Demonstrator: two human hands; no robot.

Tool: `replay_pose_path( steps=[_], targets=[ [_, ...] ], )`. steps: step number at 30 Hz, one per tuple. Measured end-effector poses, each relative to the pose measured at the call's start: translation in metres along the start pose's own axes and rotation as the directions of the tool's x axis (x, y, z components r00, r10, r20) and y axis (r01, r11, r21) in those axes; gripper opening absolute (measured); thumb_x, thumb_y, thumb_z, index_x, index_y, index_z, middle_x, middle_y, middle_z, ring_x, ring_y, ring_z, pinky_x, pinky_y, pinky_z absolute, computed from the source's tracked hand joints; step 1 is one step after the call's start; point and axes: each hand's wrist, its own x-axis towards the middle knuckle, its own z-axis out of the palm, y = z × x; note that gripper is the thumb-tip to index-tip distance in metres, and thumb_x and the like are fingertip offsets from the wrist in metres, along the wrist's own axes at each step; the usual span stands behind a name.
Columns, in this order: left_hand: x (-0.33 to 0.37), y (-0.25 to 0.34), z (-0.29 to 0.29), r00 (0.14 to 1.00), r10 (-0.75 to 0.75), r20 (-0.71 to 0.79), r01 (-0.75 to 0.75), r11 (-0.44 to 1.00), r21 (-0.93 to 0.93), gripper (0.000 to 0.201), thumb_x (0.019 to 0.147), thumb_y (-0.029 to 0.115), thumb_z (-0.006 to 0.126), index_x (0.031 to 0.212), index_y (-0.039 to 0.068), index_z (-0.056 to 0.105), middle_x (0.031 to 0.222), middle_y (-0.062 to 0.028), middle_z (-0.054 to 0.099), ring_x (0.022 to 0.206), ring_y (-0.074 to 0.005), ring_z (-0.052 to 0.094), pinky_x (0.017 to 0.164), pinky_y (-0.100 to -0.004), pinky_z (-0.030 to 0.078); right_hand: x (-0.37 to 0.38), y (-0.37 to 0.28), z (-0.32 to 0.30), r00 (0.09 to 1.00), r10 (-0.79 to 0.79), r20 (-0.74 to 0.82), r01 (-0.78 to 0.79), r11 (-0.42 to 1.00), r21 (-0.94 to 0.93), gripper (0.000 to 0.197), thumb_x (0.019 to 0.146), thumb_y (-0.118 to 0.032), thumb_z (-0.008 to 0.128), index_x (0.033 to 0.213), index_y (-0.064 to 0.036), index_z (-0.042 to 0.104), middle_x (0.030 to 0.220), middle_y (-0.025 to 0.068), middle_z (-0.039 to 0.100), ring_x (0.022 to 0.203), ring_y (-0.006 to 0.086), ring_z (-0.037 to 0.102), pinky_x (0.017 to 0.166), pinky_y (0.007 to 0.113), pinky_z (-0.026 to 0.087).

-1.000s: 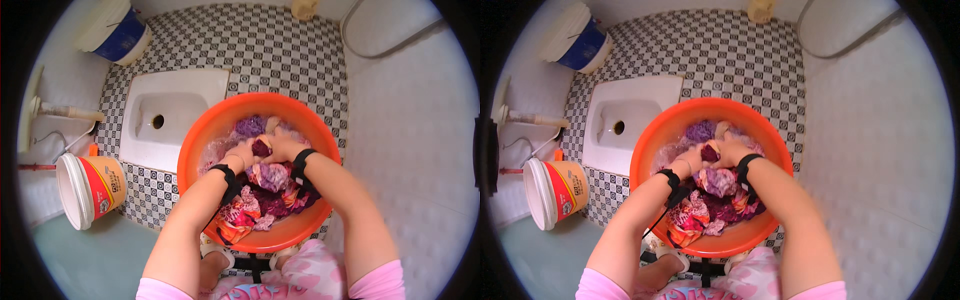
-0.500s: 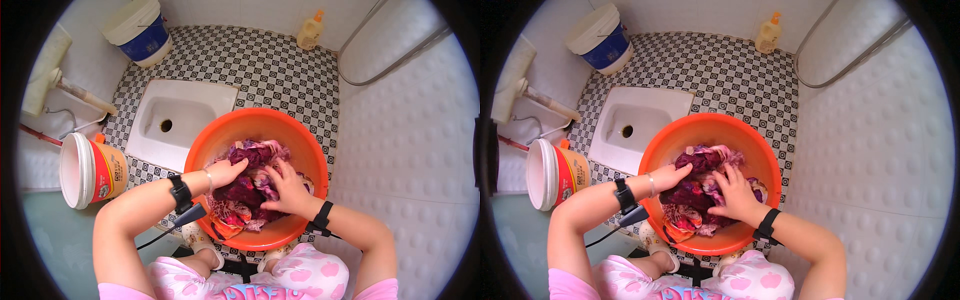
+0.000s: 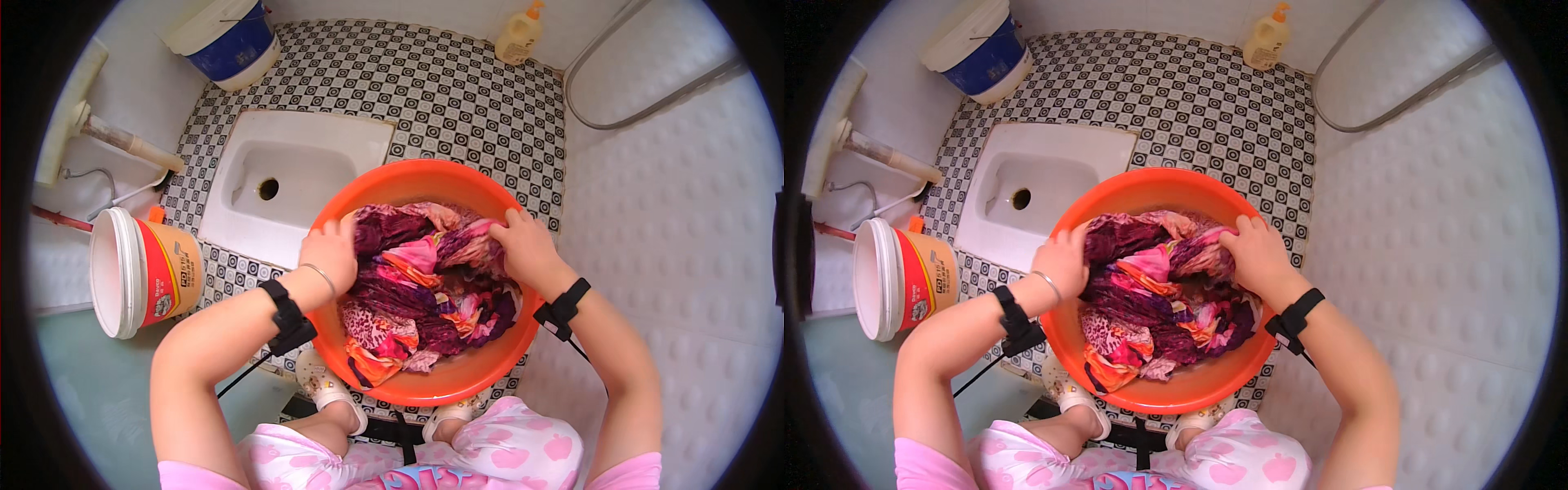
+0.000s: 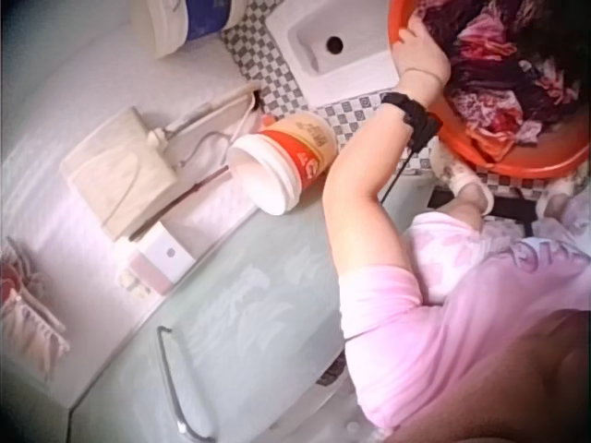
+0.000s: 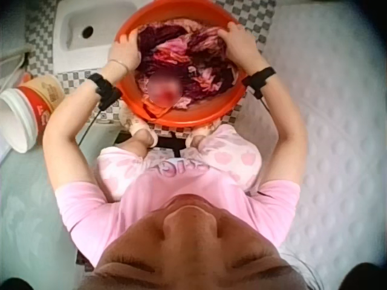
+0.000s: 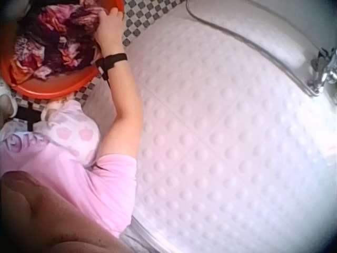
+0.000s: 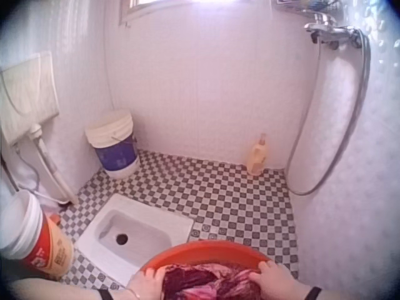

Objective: The person washes colorful clothes in a red plastic basin by hand, repeatedly scrubbing and rinsing them in soapy water, before wringing out a patterned garment.

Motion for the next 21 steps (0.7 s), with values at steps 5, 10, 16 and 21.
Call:
replay_pose_path(
  steps=[5, 10, 16, 21],
  targets=[
    [0.016, 0.03, 0.032, 0.885, 0.162, 0.435, -0.117, 0.985, -0.129, 0.109, 0.07, 0.071, 0.069, 0.157, 0.039, 0.011, 0.158, -0.0328, -0.004, 0.129, -0.0657, 0.032, 0.11, -0.0563, 0.036, 0.009, -0.022, 0.051, 0.965, 0.127, 0.231, -0.213, 0.892, 0.4, 0.099, 0.068, -0.055, 0.079, 0.152, -0.0315, 0.032, 0.157, 0.028, 0.02, 0.136, 0.0557, 0.029, 0.103, 0.062, 0.041],
    [0.012, 0.038, 0.056, 0.766, 0.19, 0.615, -0.176, 0.981, -0.084, 0.114, 0.07, 0.073, 0.068, 0.158, 0.033, 0.008, 0.158, -0.0328, -0.006, 0.137, -0.063, 0.022, 0.109, -0.0554, 0.036, -0.01, -0.055, 0.097, 0.879, -0.01, 0.477, -0.174, 0.924, 0.341, 0.085, 0.072, -0.057, 0.075, 0.142, -0.0195, 0.044, 0.14, 0.0233, 0.041, 0.13, 0.0502, 0.038, 0.098, 0.066, 0.038],
    [0.05, 0.049, 0.077, 0.756, 0.228, 0.614, -0.238, 0.969, -0.067, 0.108, 0.067, 0.059, 0.079, 0.153, 0.022, 0.025, 0.153, -0.0315, 0.015, 0.134, -0.0549, 0.032, 0.105, -0.0537, 0.042, 0.009, -0.07, 0.125, 0.851, 0.007, 0.525, -0.111, 0.98, 0.167, 0.075, 0.076, -0.056, 0.074, 0.13, -0.009, 0.053, 0.139, 0.019, 0.044, 0.127, 0.0443, 0.043, 0.099, 0.064, 0.036],
    [0.07, 0.053, 0.084, 0.799, 0.185, 0.572, -0.213, 0.977, -0.018, 0.091, 0.065, 0.046, 0.086, 0.138, 0.006, 0.049, 0.139, -0.0246, 0.044, 0.116, -0.0382, 0.06, 0.095, -0.0417, 0.052, 0.047, -0.052, 0.129, 0.766, -0.033, 0.642, -0.214, 0.929, 0.303, 0.076, 0.07, -0.053, 0.08, 0.127, -0.0092, 0.057, 0.132, 0.0138, 0.056, 0.127, 0.0373, 0.048, 0.101, 0.062, 0.037]
  ],
)
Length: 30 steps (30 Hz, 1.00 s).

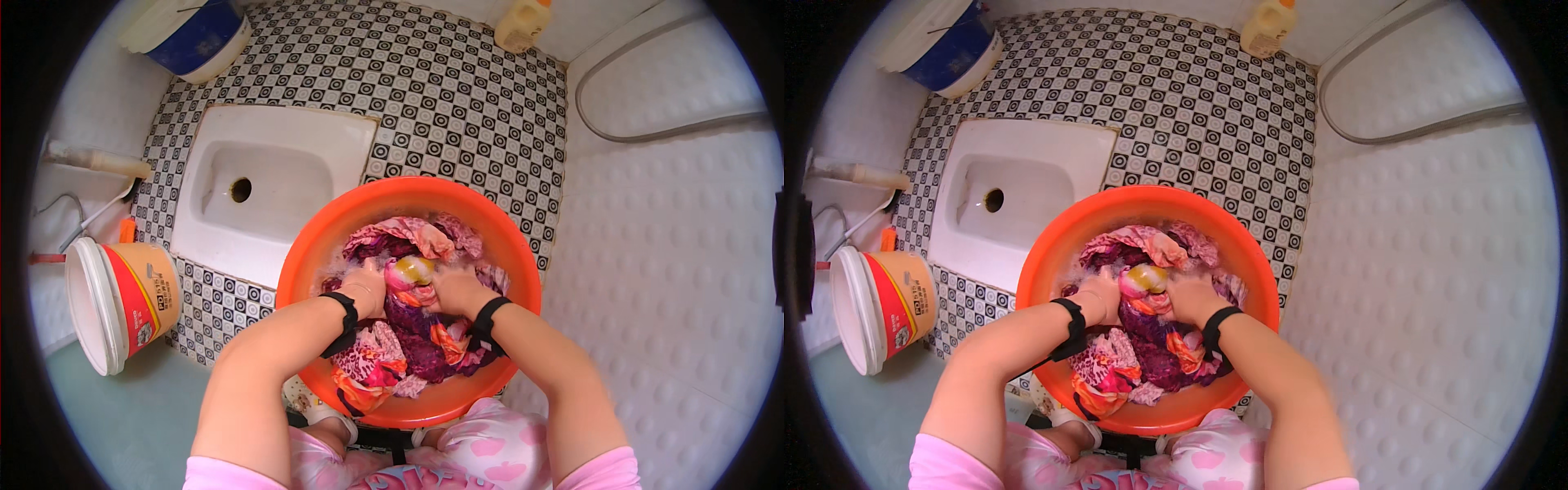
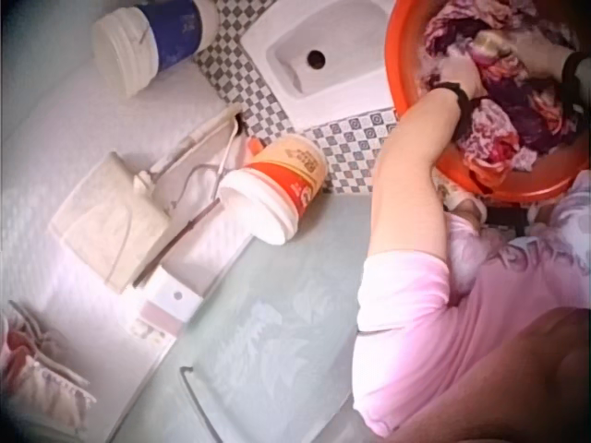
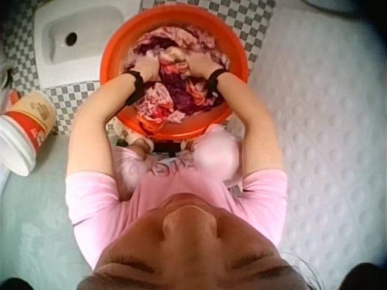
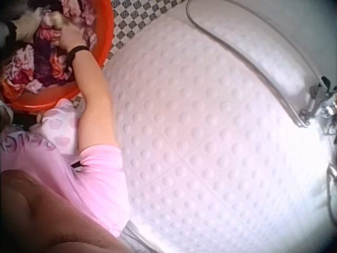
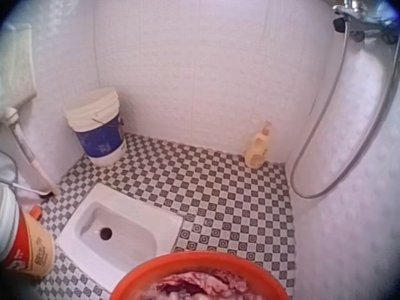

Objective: The person washes colorful clothes in a red plastic basin by hand, repeatedly scrubbing and rinsing them in soapy water, before wringing out a patterned garment.

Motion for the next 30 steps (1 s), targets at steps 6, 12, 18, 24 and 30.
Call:
replay_pose_path(
  steps=[6, 12, 18, 24, 30],
  targets=[
    [-0.001, -0.005, -0.023, 0.996, 0.005, 0.089, -0.014, 0.995, 0.102, 0.1, 0.067, 0.062, 0.078, 0.147, 0.011, 0.044, 0.146, -0.0216, 0.044, 0.126, -0.0347, 0.055, 0.103, -0.0408, 0.047, -0.004, -0.013, -0.022, 0.999, 0.032, 0.013, -0.03, 0.992, -0.126, 0.088, 0.071, -0.063, 0.075, 0.137, -0.0094, 0.052, 0.136, 0.0158, 0.054, 0.132, 0.0368, 0.044, 0.107, 0.059, 0.032],
    [-0.035, 0.003, -0.099, 0.964, 0.139, -0.228, -0.121, 0.988, 0.094, 0.066, 0.081, 0.045, 0.07, 0.138, 0.016, 0.053, 0.136, -0.0175, 0.056, 0.127, -0.0339, 0.053, 0.104, -0.0454, 0.043, -0.016, 0.021, -0.015, 0.979, -0.138, -0.148, 0.139, 0.99, -0.007, 0.083, 0.082, -0.069, 0.057, 0.131, -0.0024, 0.057, 0.126, 0.0241, 0.056, 0.117, 0.0408, 0.053, 0.102, 0.048, 0.041],
    [0.016, 0.009, -0.077, 0.948, 0.111, -0.3, -0.162, 0.975, -0.154, 0.062, 0.083, 0.033, 0.065, 0.138, 0.009, 0.051, 0.133, -0.0185, 0.058, 0.122, -0.0384, 0.056, 0.104, -0.0482, 0.042, 0.011, 0.033, -0.043, 0.842, 0.115, -0.527, 0.046, 0.958, 0.284, 0.073, 0.079, -0.032, 0.072, 0.14, -0.0056, 0.042, 0.113, 0.0261, 0.065, 0.11, 0.0392, 0.062, 0.095, 0.048, 0.048],
    [-0.025, -0.013, -0.04, 0.976, 0.209, -0.067, -0.206, 0.978, 0.044, 0.04, 0.085, 0.038, 0.052, 0.105, 0.009, 0.072, 0.102, -0.0186, 0.071, 0.099, -0.0354, 0.068, 0.095, -0.0479, 0.048, 0.011, -0.007, -0.025, 0.964, -0.033, -0.265, 0.082, 0.981, 0.176, 0.052, 0.08, -0.034, 0.067, 0.123, -0.007, 0.054, 0.109, 0.0265, 0.066, 0.103, 0.0418, 0.064, 0.088, 0.048, 0.051],
    [-0.129, 0.015, -0.017, 0.885, 0.46, 0.07, -0.464, 0.865, 0.19, 0.029, 0.082, 0.04, 0.058, 0.09, 0.017, 0.073, 0.12, -0.0152, 0.063, 0.119, -0.0347, 0.056, 0.105, -0.0743, 0.021, -0.105, -0.05, 0.001, 0.86, -0.453, -0.234, 0.445, 0.891, -0.089, 0.026, 0.075, -0.034, 0.07, 0.083, -0.0096, 0.069, 0.095, 0.0174, 0.062, 0.091, 0.0381, 0.06, 0.081, 0.051, 0.048]
  ],
)
